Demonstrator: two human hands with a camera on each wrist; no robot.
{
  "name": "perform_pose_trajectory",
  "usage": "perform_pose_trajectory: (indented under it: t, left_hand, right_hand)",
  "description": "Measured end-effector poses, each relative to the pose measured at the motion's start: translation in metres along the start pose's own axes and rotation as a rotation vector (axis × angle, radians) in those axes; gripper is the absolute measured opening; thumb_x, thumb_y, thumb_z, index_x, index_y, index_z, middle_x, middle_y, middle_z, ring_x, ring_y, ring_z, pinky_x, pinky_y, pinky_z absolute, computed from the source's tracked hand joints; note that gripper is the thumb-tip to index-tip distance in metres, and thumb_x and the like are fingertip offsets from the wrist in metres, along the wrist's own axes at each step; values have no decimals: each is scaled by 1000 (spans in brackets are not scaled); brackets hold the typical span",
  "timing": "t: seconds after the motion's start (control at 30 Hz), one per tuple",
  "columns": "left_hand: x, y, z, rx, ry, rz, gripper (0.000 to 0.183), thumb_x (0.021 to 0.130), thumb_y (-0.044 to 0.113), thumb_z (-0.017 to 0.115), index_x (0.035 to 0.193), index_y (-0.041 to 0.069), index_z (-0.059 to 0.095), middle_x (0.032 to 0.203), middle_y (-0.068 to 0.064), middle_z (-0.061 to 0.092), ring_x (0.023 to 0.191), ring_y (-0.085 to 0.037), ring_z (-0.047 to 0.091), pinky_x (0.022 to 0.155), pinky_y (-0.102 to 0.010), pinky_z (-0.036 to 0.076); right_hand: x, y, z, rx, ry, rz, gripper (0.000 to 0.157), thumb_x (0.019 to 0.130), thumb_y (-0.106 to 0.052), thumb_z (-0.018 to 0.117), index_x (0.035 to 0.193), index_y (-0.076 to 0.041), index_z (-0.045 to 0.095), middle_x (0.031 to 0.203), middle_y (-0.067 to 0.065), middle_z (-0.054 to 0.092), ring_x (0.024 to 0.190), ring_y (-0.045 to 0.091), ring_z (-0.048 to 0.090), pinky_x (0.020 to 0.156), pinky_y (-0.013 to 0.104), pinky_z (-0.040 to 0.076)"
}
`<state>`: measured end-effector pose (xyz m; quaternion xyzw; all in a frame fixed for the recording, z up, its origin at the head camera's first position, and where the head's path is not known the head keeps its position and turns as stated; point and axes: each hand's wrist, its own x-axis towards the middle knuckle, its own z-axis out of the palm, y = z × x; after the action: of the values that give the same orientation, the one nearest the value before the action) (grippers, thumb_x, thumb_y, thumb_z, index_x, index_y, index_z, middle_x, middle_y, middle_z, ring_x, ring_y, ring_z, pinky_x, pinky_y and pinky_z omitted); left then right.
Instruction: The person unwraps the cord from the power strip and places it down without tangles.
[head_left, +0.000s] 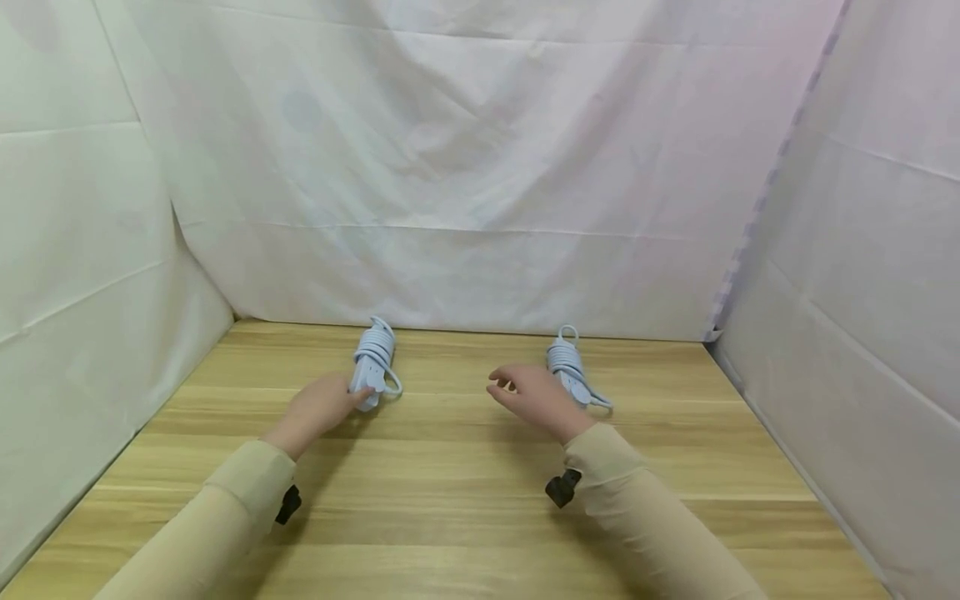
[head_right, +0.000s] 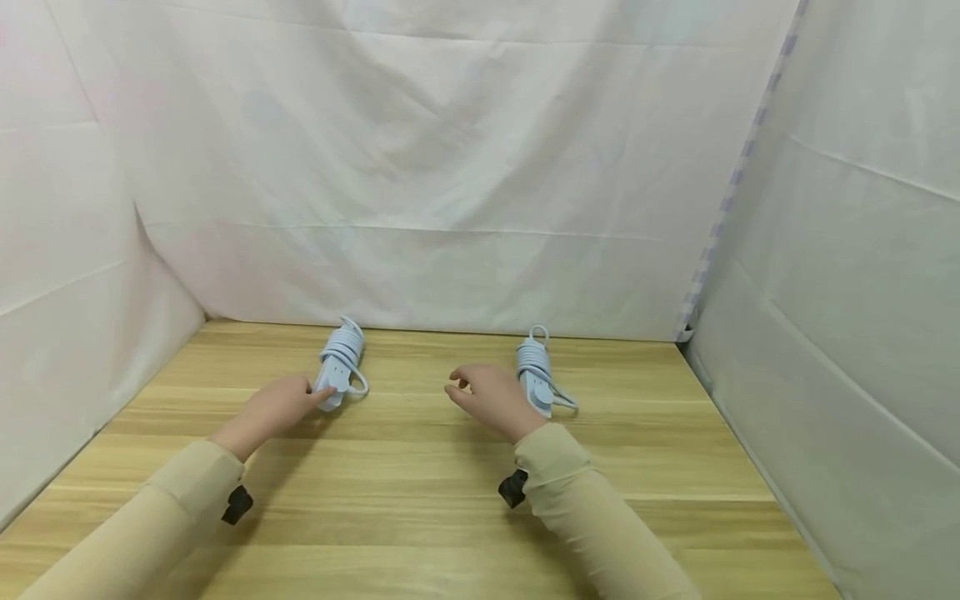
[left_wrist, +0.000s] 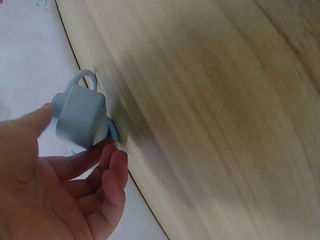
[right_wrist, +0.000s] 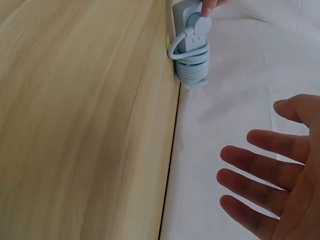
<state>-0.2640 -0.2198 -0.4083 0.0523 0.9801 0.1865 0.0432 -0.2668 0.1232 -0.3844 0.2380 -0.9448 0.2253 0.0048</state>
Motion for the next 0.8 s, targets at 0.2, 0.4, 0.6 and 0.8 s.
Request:
perform_pose_trajectory:
  t: [0.2, 0.4, 0.6, 0.8]
  left_hand:
    - [1, -1, 3, -73, -25, -10, 40, 100, 35, 53, 85, -1, 60, 70, -6, 54, 63, -20, 51, 60, -36, 46]
    - [5, -5, 5, -219, -52, -79, 38, 100, 30, 55, 87, -5, 57, 75, -10, 54, 67, -22, 50, 62, -34, 44]
    - [9, -7, 8, -396, -58, -131, 38, 100, 28, 55, 85, -7, 58, 75, -13, 62, 66, -20, 55, 61, -31, 46]
    - [6, -6, 2, -519, -24, -154, 35, 100, 22, 55, 92, -12, 60, 80, -16, 66, 68, -17, 62, 65, -30, 52]
  right_hand:
    - [10, -11, 11, -21, -20, -15, 35, 99, -39, 54, 120, -14, 67, 103, -4, 67, 91, 13, 61, 78, 33, 49]
    - [18, -20, 21, -27, -30, -25, 34, 99, -37, 54, 119, -14, 67, 103, -2, 68, 92, 13, 62, 80, 34, 49]
    - [24, -30, 29, 8, -28, -46, 33, 99, -35, 55, 118, -11, 68, 102, 0, 68, 91, 15, 63, 80, 35, 49]
    - [30, -40, 32, 12, -40, -55, 33, 99, -37, 55, 118, -13, 68, 101, -2, 68, 90, 13, 63, 80, 34, 49]
